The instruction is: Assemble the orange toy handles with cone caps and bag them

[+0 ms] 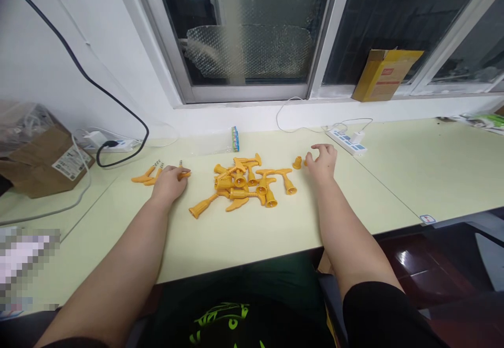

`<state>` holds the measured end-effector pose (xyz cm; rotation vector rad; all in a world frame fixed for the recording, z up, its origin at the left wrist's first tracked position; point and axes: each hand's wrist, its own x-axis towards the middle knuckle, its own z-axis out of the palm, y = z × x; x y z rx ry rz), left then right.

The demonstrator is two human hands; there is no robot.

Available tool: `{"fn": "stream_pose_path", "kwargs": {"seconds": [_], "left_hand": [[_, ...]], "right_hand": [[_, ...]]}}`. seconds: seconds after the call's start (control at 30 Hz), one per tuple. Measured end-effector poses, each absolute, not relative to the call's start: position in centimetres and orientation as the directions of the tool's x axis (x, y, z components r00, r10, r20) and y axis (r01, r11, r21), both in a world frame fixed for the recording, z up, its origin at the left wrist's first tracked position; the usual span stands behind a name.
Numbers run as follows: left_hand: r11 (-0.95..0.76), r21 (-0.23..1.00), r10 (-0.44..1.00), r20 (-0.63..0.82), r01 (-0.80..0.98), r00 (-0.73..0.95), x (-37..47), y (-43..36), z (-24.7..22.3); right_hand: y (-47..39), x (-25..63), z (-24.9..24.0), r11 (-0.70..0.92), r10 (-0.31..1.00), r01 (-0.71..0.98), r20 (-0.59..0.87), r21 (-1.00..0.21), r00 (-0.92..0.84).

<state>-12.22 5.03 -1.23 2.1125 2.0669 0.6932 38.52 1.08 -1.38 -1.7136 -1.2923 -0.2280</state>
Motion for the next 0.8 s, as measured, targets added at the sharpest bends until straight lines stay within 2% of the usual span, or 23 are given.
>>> {"fn": "stream_pose_path", "kwargs": {"seconds": [0.1,0.17,0.23,0.3,0.43,0.53,0.6,0.7,0.8], "left_hand": [[-0.063,0.368,0.969,0.245,0.928,-0.031,-12.3,5.1,-1.3],[-0.051,0.372,0.973,0.228,0.927,-0.038,-12.4,5.1,-1.3],[-0.045,0.382,0.975,0.216,0.923,-0.042,-12.4,5.1,-1.4],[-0.042,0.390,0.974,0.220,0.920,-0.049,-12.3,5.0,-1.3],[-0.096,0.415,0.949,0.313,0.905,-0.043,-11.8,4.6,-0.9],[-0.223,0.424,0.899,0.438,0.878,0.017,-10.9,3.9,-0.2],[-0.317,0.419,0.849,0.524,0.851,0.058,-10.0,3.2,0.5],[-0.469,0.404,0.757,0.642,0.785,0.122,-8.2,1.8,1.5],[-0.638,0.372,0.657,0.720,0.675,0.224,-6.1,0.5,2.0]], "right_hand": [[-0.4,36.3,-0.2,0.150,0.824,0.793,0.518,-0.590,0.230],[-1.3,34.9,0.1,0.179,0.926,0.788,0.372,-0.589,0.068],[-1.9,33.9,0.2,0.170,0.973,0.803,0.225,-0.571,-0.047],[-2.1,33.4,0.0,0.136,0.990,0.811,0.110,-0.569,-0.089],[-2.0,33.6,-0.7,0.023,0.999,0.800,-0.017,-0.600,-0.042],[-1.5,34.1,-0.7,0.005,0.999,0.769,0.036,-0.639,0.023],[-1.3,34.2,-0.1,0.041,0.987,0.676,0.134,-0.736,0.086],[-1.2,33.3,1.6,0.116,0.974,0.364,0.178,-0.924,0.142],[-1.4,31.2,3.9,0.151,0.987,0.123,0.157,-0.981,0.043]]}}
